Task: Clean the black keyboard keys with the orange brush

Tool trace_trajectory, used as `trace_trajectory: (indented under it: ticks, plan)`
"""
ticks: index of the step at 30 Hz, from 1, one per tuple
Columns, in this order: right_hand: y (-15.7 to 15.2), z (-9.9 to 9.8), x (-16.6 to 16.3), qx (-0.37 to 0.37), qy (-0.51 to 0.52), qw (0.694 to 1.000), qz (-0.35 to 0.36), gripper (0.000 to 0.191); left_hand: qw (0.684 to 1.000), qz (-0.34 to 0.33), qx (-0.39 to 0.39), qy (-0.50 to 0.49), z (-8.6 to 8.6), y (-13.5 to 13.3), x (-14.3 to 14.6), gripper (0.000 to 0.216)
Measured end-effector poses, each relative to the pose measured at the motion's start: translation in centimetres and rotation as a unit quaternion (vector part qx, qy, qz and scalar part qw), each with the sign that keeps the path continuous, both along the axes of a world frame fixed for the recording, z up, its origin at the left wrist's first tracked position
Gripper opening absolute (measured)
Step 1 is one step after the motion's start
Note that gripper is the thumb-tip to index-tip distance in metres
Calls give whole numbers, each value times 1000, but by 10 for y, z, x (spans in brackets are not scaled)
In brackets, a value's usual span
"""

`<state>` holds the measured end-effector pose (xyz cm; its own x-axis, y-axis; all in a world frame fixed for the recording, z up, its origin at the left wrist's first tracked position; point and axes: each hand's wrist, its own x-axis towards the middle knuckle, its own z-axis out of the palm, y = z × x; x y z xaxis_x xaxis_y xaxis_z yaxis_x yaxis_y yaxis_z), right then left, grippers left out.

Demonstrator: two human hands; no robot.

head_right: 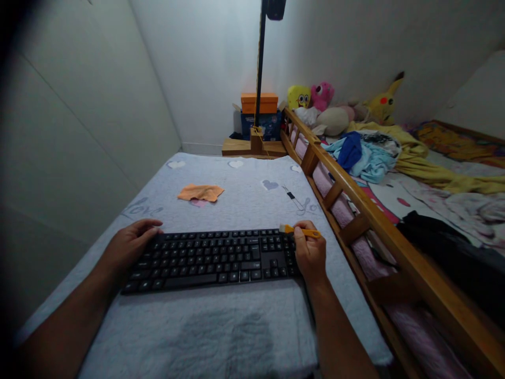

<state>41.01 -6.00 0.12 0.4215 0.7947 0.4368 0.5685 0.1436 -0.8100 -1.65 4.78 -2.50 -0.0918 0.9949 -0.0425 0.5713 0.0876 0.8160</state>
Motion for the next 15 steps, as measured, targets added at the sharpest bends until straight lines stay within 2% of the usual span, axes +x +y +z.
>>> trace_trajectory:
  ticks: [7, 15]
  plan:
    - [-2, -1, 4, -38, -39, 998, 17, 24, 1000, 4, 0, 8, 3, -2, 2, 42]
    - [-3, 2, 5, -27, -28, 999, 6, 24, 1000, 6, 1, 6, 3, -1, 2, 42]
